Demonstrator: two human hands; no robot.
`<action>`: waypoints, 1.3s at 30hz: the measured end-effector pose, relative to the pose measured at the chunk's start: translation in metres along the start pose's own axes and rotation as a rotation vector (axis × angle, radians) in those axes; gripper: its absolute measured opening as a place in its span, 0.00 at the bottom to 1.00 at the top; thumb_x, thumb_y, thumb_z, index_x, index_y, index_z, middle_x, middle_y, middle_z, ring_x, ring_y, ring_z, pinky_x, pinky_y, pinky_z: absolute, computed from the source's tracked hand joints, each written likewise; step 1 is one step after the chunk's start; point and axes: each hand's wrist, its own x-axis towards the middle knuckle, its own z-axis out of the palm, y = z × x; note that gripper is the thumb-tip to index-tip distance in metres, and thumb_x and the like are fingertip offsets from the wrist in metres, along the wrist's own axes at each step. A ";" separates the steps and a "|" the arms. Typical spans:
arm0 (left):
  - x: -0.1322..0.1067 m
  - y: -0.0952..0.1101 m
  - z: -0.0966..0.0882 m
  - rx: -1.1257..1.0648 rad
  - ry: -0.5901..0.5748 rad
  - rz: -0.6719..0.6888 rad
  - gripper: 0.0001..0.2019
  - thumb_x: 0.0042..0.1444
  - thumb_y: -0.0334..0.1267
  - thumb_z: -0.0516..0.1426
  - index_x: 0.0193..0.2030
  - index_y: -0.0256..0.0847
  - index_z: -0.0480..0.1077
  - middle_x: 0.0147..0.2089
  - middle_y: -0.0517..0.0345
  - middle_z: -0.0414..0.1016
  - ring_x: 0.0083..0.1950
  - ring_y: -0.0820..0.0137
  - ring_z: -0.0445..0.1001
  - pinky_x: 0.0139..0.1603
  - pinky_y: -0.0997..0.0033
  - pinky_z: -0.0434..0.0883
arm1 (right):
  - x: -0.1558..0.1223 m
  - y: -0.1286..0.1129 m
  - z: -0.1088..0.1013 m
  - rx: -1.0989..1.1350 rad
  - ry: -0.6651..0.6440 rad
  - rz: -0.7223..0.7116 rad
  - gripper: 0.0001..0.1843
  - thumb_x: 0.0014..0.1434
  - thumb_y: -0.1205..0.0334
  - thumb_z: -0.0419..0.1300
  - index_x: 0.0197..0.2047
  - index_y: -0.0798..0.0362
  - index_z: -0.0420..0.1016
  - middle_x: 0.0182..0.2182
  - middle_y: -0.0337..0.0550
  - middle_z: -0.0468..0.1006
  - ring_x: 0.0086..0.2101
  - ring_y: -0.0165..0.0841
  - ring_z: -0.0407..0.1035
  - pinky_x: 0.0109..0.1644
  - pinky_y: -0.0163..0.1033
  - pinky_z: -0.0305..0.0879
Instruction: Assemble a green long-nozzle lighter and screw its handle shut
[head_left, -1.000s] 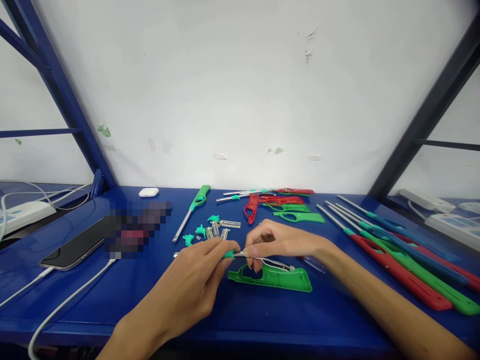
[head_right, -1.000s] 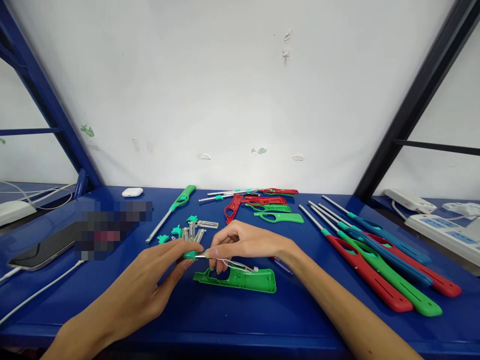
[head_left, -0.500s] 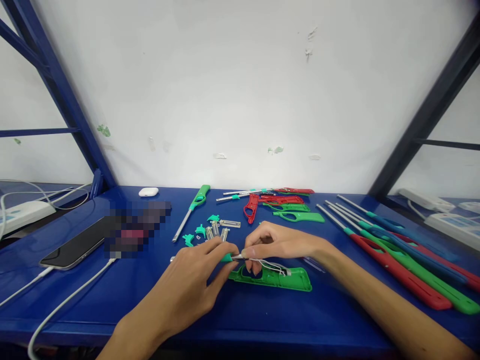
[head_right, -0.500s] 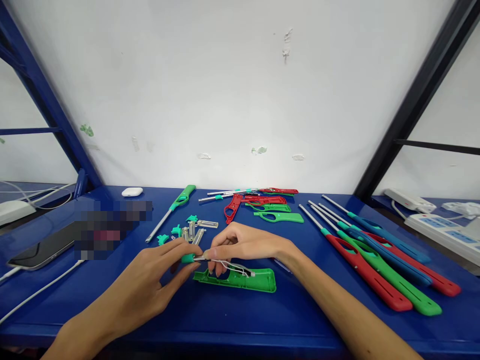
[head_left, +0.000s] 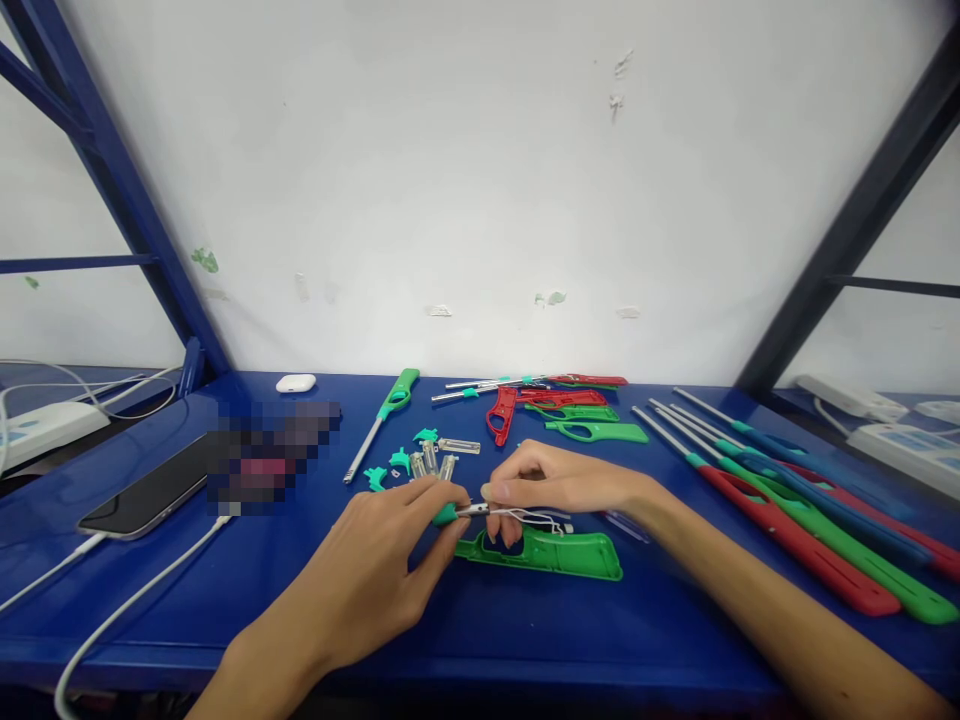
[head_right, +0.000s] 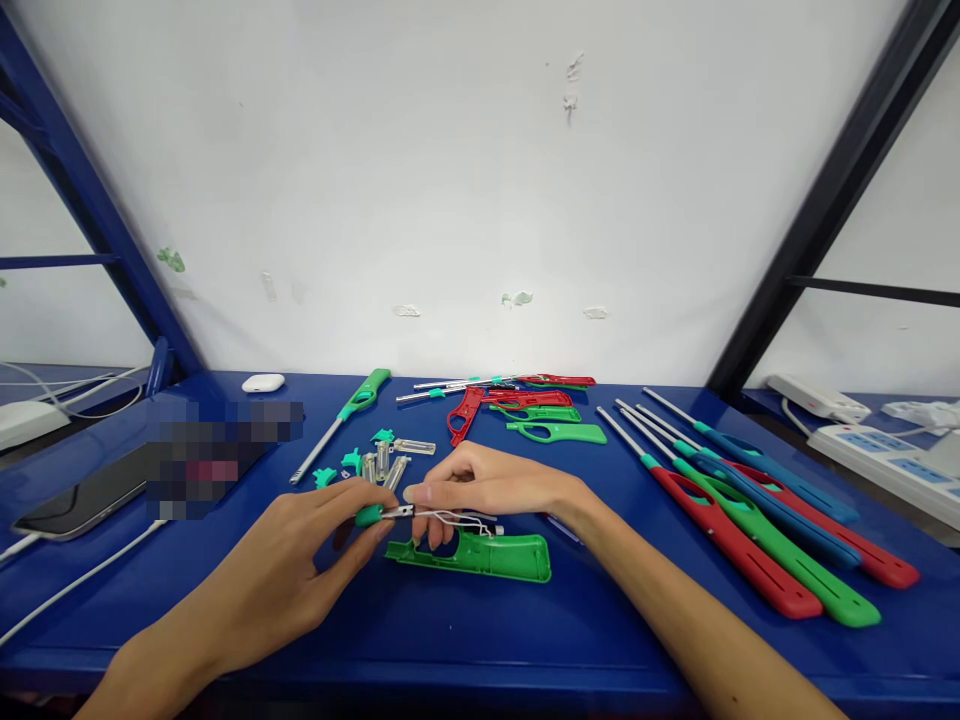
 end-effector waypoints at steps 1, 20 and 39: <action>0.000 0.000 -0.001 0.002 -0.001 -0.003 0.07 0.75 0.37 0.53 0.54 0.50 0.71 0.46 0.65 0.80 0.36 0.71 0.77 0.36 0.71 0.67 | 0.000 0.000 0.000 0.003 0.000 0.003 0.28 0.66 0.34 0.64 0.38 0.53 0.85 0.30 0.42 0.83 0.32 0.31 0.76 0.39 0.37 0.70; 0.002 0.001 -0.003 0.000 0.016 0.002 0.07 0.75 0.37 0.53 0.52 0.49 0.71 0.44 0.66 0.81 0.39 0.72 0.79 0.35 0.72 0.68 | -0.001 0.003 -0.003 0.058 -0.023 -0.019 0.19 0.67 0.46 0.66 0.41 0.54 0.85 0.33 0.43 0.84 0.34 0.33 0.78 0.41 0.38 0.71; 0.002 0.004 -0.002 -0.006 -0.029 0.005 0.08 0.74 0.36 0.52 0.49 0.46 0.73 0.41 0.61 0.78 0.33 0.71 0.73 0.33 0.71 0.65 | 0.000 0.003 -0.001 0.012 -0.039 -0.003 0.20 0.67 0.44 0.65 0.41 0.53 0.85 0.34 0.43 0.84 0.36 0.33 0.78 0.41 0.39 0.71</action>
